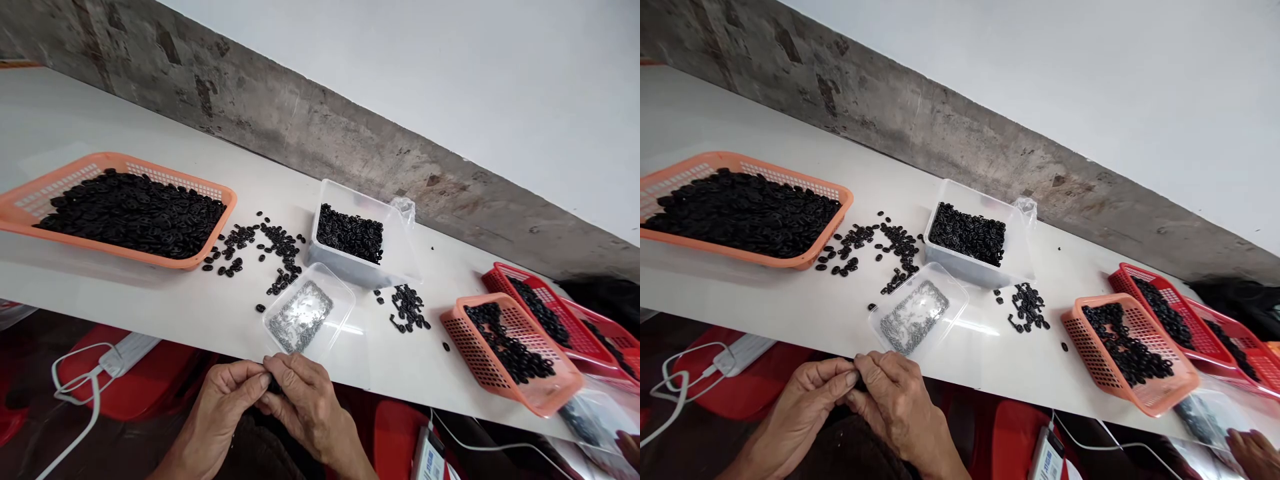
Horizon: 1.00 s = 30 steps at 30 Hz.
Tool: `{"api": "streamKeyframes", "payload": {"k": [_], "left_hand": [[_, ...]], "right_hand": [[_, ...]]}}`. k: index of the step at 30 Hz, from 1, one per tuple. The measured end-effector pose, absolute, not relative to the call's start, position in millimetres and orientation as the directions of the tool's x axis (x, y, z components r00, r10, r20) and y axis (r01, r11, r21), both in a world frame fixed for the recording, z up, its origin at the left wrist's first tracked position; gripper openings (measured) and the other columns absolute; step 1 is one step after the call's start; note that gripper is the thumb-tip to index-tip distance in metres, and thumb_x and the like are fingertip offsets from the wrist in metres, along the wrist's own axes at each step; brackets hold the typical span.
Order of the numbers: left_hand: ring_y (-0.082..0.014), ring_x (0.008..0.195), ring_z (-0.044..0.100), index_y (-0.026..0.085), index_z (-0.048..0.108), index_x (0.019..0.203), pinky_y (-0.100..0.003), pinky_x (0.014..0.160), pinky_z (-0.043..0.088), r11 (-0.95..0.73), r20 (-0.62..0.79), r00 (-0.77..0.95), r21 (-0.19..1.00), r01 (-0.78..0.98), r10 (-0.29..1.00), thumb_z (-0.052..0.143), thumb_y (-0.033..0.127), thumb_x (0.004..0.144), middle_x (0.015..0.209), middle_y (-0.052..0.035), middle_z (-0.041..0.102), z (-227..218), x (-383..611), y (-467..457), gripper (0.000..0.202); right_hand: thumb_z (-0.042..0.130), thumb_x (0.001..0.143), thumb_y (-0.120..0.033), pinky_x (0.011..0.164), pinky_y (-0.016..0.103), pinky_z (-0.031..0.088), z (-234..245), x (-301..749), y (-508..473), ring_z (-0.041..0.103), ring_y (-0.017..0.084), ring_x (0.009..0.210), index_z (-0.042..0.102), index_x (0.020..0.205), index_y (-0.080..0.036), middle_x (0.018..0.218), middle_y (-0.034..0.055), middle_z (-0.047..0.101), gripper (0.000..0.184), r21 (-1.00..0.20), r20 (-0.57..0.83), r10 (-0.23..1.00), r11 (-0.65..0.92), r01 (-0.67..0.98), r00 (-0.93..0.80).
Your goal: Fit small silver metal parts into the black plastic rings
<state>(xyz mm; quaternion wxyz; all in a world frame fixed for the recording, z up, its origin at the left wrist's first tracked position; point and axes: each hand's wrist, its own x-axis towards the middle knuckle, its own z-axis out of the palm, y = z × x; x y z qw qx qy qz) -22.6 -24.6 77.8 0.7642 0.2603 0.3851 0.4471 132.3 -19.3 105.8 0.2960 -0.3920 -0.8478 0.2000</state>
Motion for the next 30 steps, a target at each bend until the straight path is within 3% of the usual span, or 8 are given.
{"api": "streamKeyframes", "payload": {"k": [7, 12, 14, 17, 22, 27, 30], "left_hand": [[-0.0149, 0.067, 0.063, 0.017, 0.075, 0.078, -0.028, 0.070, 0.051, 0.565, -0.474, 0.348, 0.462, -0.684, 0.809, 0.073, 0.022, 0.075, 0.074, -0.0032, 0.074, 81.1, -18.1, -27.5, 0.007], [-0.0129, 0.068, 0.064, 0.018, 0.075, 0.068, -0.024, 0.072, 0.051, 0.567, -0.513, 0.341, 0.388, -0.727, 0.788, 0.079, 0.025, 0.069, 0.071, -0.0005, 0.074, 80.2, -14.5, -32.8, 0.008], [-0.0126, 0.068, 0.063, 0.018, 0.075, 0.067, -0.023, 0.071, 0.050, 0.585, -0.445, 0.406, 0.414, -0.698, 0.799, 0.076, 0.027, 0.073, 0.068, -0.0004, 0.072, 81.3, -13.5, -32.5, 0.010], [-0.0158, 0.073, 0.063, 0.017, 0.078, 0.082, -0.027, 0.074, 0.050, 0.597, -0.334, 0.495, 0.473, -0.648, 0.802, 0.068, 0.025, 0.080, 0.072, -0.0037, 0.073, 83.7, -13.6, -30.7, 0.012], [-0.0164, 0.077, 0.063, 0.022, 0.077, 0.095, -0.027, 0.076, 0.050, 0.537, -0.329, 0.424, 0.524, -0.661, 0.844, 0.071, 0.022, 0.077, 0.081, -0.0045, 0.075, 86.7, -16.7, -31.9, 0.019], [-0.0137, 0.065, 0.063, 0.024, 0.078, 0.093, -0.021, 0.064, 0.052, 0.447, -0.362, 0.267, 0.642, -0.623, 0.893, 0.080, 0.024, 0.066, 0.080, -0.0044, 0.077, 78.9, -17.2, -36.7, 0.026], [-0.0132, 0.058, 0.063, 0.026, 0.078, 0.093, -0.019, 0.055, 0.052, 0.382, -0.360, 0.153, 0.748, -0.542, 0.921, 0.078, 0.023, 0.068, 0.075, -0.0029, 0.077, 71.3, -17.8, -40.5, 0.025]], "right_hand": [[0.052, 0.094, -0.024, 0.088, 0.032, 0.052, 100.1, 138.3, -21.7, 0.061, 0.022, 0.098, 0.048, 0.128, -0.013, 0.106, 0.0134, 0.065, 0.036, -0.572, 0.409, 0.796, 0.605, 0.554, -0.447], [0.057, 0.090, -0.015, 0.077, 0.034, 0.053, 98.8, 137.8, -18.7, 0.060, 0.021, 0.087, 0.051, 0.125, -0.014, 0.097, 0.0121, 0.064, 0.036, -0.664, 0.450, 0.791, 0.607, 0.436, -0.415], [0.057, 0.089, -0.010, 0.075, 0.034, 0.053, 99.7, 136.4, -18.0, 0.059, 0.021, 0.086, 0.053, 0.122, -0.015, 0.095, 0.0114, 0.063, 0.034, -0.686, 0.464, 0.782, 0.615, 0.389, -0.416], [0.054, 0.089, -0.006, 0.075, 0.035, 0.053, 100.6, 135.8, -18.3, 0.058, 0.021, 0.087, 0.053, 0.123, -0.017, 0.099, 0.0118, 0.062, 0.036, -0.699, 0.473, 0.768, 0.626, 0.346, -0.433], [0.047, 0.090, -0.004, 0.079, 0.038, 0.052, 98.3, 138.5, -21.5, 0.055, 0.022, 0.095, 0.048, 0.131, -0.023, 0.114, 0.0131, 0.055, 0.046, -0.688, 0.474, 0.770, 0.627, 0.367, -0.427], [0.050, 0.094, -0.024, 0.077, 0.031, 0.053, 89.6, 135.7, -31.9, 0.058, 0.020, 0.091, 0.050, 0.129, -0.026, 0.121, 0.0120, 0.051, 0.036, -0.812, 0.394, 0.872, 0.478, 0.335, -0.290], [0.056, 0.091, -0.034, 0.071, 0.030, 0.052, 85.6, 130.8, -40.1, 0.060, 0.018, 0.076, 0.060, 0.112, -0.022, 0.096, 0.0079, 0.061, 0.025, -0.893, 0.335, 0.934, 0.356, 0.277, -0.121]]}}
